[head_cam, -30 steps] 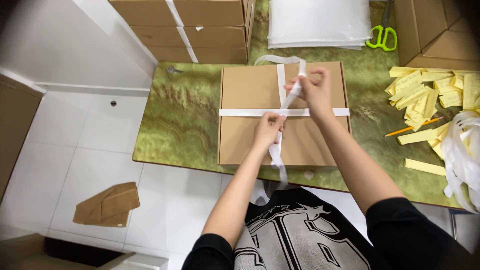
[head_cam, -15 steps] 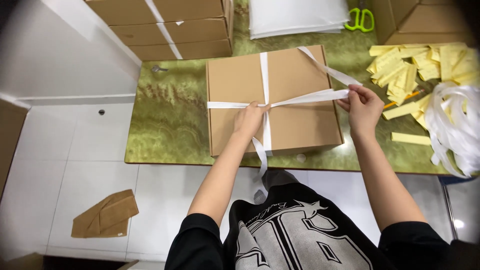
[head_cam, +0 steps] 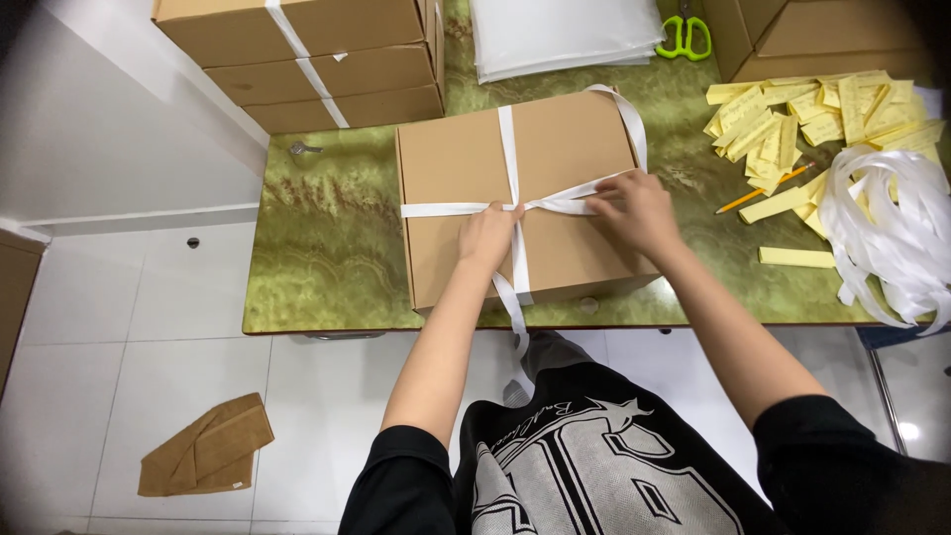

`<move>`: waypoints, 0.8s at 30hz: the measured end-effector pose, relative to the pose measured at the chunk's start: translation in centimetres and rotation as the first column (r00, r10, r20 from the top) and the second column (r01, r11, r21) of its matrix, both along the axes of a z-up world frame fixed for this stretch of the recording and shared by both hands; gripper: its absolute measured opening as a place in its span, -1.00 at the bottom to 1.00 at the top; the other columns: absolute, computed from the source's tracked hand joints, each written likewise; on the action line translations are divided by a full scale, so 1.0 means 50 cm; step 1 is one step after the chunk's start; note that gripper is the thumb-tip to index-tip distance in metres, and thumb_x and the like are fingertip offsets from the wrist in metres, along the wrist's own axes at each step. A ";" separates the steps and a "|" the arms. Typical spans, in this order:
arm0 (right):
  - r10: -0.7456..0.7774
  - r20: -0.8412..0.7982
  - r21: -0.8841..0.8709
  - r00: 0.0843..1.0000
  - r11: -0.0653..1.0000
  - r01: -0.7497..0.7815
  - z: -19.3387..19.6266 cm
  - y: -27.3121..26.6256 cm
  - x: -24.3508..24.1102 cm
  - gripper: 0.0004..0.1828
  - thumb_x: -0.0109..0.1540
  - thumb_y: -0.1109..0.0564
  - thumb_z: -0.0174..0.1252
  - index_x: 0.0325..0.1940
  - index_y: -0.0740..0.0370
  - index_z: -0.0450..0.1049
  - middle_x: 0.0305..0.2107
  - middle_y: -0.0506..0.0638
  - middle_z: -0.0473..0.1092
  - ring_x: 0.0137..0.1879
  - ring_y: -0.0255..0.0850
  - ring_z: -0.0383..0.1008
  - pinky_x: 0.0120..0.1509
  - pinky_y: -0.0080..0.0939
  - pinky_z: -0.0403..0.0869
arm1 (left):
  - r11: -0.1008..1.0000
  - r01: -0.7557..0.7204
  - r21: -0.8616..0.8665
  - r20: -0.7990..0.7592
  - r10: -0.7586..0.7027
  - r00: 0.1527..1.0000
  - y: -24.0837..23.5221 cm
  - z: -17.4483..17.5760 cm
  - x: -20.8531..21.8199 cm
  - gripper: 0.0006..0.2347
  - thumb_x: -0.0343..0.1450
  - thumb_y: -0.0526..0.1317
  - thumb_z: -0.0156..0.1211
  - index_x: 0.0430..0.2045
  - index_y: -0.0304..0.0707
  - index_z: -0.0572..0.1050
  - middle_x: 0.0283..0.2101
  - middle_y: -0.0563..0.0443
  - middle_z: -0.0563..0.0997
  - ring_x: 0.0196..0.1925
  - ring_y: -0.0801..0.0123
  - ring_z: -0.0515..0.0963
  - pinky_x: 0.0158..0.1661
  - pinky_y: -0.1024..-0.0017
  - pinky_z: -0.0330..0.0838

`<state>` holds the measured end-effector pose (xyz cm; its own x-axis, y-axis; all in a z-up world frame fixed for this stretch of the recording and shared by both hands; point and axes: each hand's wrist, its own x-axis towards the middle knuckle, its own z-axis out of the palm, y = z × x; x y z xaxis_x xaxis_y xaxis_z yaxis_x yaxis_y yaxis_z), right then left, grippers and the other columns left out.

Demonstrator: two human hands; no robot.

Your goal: The person closes a cardboard box containing a wrapped item, then ties a white ribbon around it to form a bow. They then write on a yellow sticky note with a pencil and place the note on the box.

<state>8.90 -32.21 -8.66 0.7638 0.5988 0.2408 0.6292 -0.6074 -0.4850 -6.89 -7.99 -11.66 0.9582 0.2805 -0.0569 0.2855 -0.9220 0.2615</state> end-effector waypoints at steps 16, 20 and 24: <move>0.138 -0.567 -0.248 0.812 0.911 -0.328 0.131 0.053 -0.023 -0.71 0.31 -0.16 0.22 -0.22 -0.07 0.78 -0.52 -0.15 0.69 -0.06 -0.03 0.72 0.16 -0.07 0.48 | 0.964 -0.016 -0.266 0.053 0.032 0.998 0.049 0.093 -0.023 -0.73 0.56 -0.16 0.10 0.12 0.26 0.63 -0.19 -0.10 0.78 -0.02 -0.20 0.73 0.03 -0.08 0.61; 0.188 -0.703 -0.081 0.686 0.937 -0.339 0.141 0.031 -0.027 -0.75 0.32 0.00 0.26 -0.19 0.13 0.78 -0.42 0.04 0.72 -0.11 -0.08 0.70 0.10 -0.09 0.50 | 0.919 -0.109 -0.378 -0.021 0.110 0.994 0.081 0.147 -0.047 -0.71 0.51 -0.05 0.18 0.15 0.30 0.57 -0.45 0.27 0.74 -0.07 0.21 0.77 0.08 0.10 0.59; 0.274 -0.814 0.146 0.513 0.950 -0.276 0.079 -0.003 -0.008 -0.80 0.31 0.16 0.29 -0.20 0.32 0.77 -0.23 0.14 0.68 -0.03 -0.10 0.56 0.15 -0.06 0.47 | 0.864 -0.155 -0.479 -0.215 0.055 0.975 0.113 0.167 -0.073 -0.85 0.41 -0.01 0.31 -0.27 0.09 0.69 -0.47 0.24 0.76 -0.35 0.27 0.67 -0.17 0.29 0.54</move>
<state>8.51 -32.36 -4.72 0.4227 0.8140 -0.3985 0.0960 -0.4775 -0.8734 -10.55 -2.33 -3.32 0.8817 0.2668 -0.3892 0.4627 -0.6499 0.6029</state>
